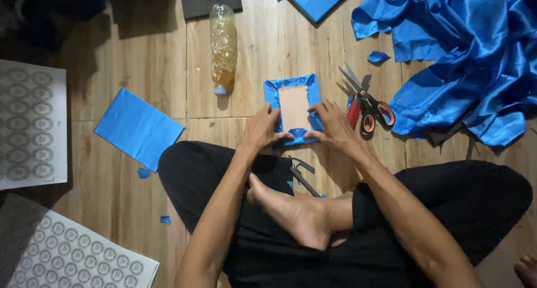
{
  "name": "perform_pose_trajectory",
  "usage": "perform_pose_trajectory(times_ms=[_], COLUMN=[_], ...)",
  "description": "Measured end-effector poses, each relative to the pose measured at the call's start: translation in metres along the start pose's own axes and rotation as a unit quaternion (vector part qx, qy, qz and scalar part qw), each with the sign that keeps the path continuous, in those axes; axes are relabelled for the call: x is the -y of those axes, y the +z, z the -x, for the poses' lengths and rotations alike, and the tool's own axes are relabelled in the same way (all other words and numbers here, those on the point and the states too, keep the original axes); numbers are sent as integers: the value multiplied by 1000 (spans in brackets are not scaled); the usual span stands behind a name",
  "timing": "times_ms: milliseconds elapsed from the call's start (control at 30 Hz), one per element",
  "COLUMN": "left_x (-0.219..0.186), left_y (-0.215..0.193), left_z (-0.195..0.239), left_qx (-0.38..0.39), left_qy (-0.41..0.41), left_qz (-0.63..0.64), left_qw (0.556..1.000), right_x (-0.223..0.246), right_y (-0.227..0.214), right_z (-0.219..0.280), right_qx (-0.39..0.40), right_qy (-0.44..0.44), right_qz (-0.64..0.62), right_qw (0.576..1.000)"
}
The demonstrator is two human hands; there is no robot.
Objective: The person sits on the floor and smooths blue fabric onto a rectangular board using a plastic bottle. They then pick up a blue-covered box and place it inside a larger purple box.
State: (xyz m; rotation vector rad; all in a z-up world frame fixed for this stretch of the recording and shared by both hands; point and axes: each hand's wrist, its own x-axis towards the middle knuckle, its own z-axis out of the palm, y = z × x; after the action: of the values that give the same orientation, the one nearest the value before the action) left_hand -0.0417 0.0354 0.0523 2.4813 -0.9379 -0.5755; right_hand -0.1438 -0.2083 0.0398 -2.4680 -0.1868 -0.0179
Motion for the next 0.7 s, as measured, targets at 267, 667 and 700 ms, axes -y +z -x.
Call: perform_pose_trajectory(times_ms=[267, 667, 700], left_x=[3, 2, 2], left_y=[3, 0, 0], left_z=[0, -1, -1], left_qx=[5, 1, 7], left_qy=[-8, -20, -21], left_qz=[12, 52, 58], left_qw=[1000, 998, 998], right_x=[0, 8, 8], right_y=[9, 8, 8], right_z=[1, 3, 4], right_qx=[2, -15, -19], right_qy=[34, 43, 37], right_qz=[-31, -32, -27], right_qw=[999, 998, 999])
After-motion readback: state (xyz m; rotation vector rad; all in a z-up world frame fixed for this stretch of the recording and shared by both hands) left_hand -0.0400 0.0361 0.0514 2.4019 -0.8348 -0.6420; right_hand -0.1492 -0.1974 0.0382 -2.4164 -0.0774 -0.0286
